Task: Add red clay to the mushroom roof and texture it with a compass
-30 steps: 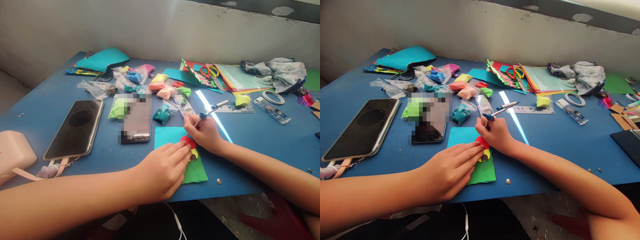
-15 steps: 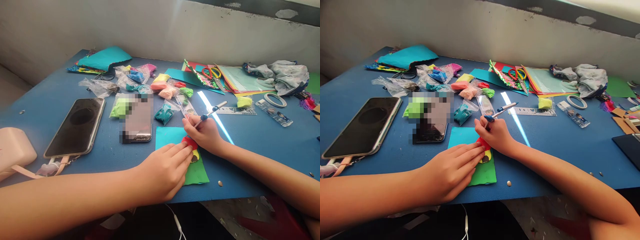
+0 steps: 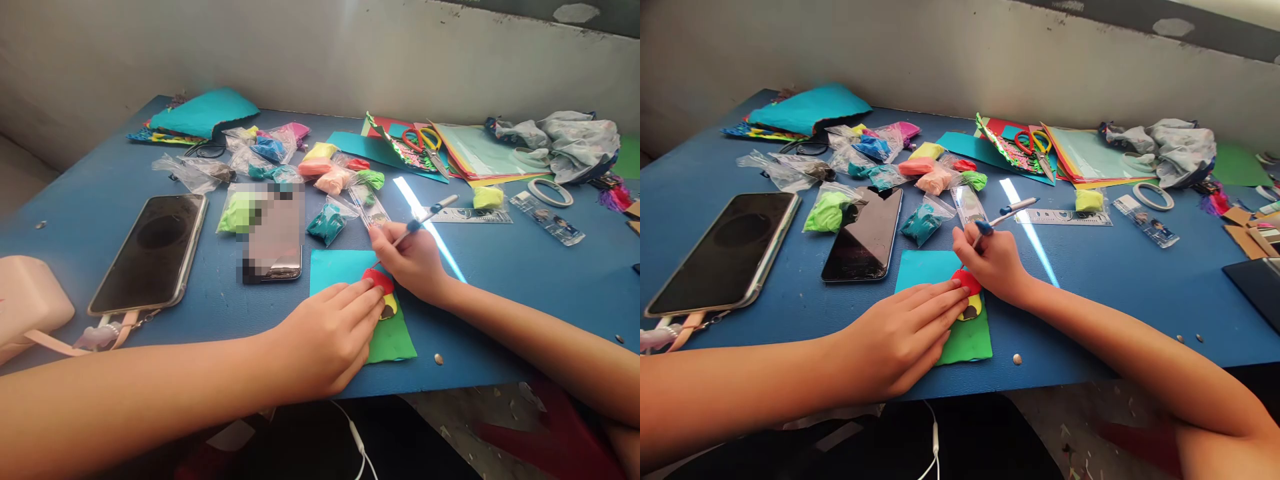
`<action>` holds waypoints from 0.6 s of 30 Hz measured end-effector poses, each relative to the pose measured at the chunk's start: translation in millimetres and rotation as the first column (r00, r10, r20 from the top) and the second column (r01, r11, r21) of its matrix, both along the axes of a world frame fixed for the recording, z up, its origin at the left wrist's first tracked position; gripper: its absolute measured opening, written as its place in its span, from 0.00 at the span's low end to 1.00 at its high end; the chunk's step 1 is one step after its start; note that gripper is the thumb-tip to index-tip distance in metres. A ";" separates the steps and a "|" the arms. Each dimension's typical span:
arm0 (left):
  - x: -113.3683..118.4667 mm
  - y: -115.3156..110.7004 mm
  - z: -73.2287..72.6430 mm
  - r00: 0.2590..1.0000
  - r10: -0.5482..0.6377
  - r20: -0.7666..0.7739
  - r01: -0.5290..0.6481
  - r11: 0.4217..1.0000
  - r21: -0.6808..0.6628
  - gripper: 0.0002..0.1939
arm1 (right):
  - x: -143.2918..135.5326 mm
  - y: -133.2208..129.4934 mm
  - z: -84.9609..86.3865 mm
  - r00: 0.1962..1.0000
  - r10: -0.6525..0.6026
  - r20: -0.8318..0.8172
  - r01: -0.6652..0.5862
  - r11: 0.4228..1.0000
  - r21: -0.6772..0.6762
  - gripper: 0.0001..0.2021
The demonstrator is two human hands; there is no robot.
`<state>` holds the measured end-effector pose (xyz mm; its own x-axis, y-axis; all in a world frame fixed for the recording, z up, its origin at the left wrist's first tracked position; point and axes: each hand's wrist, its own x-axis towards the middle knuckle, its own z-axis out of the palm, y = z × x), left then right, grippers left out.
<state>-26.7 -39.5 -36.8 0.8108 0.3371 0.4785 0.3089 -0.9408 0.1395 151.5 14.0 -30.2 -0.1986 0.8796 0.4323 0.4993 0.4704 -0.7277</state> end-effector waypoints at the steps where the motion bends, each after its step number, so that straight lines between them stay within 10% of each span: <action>1: 0.0 0.0 0.7 1.000 0.000 -0.002 0.000 1.000 -0.003 0.19 | 1.2 -1.0 0.7 0.998 -0.018 -0.055 0.017 1.000 -0.020 0.23; 9: -1.5 -5.0 -1.6 0.996 0.012 0.091 -0.029 0.983 0.180 0.15 | 3.5 -19.2 5.8 0.993 0.029 -0.112 -0.047 0.986 -0.157 0.19; 18: -0.9 -6.3 -2.7 0.998 0.035 0.046 -0.042 0.987 0.156 0.14 | 15.3 -9.8 3.2 0.987 0.137 0.085 -0.148 0.980 0.133 0.15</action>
<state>-27.5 -45.8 -39.4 0.7765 0.2855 0.5618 0.3422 -0.9396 0.0045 166.8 4.2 -27.0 -0.3541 0.7727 0.5269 0.4703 0.6341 -0.6139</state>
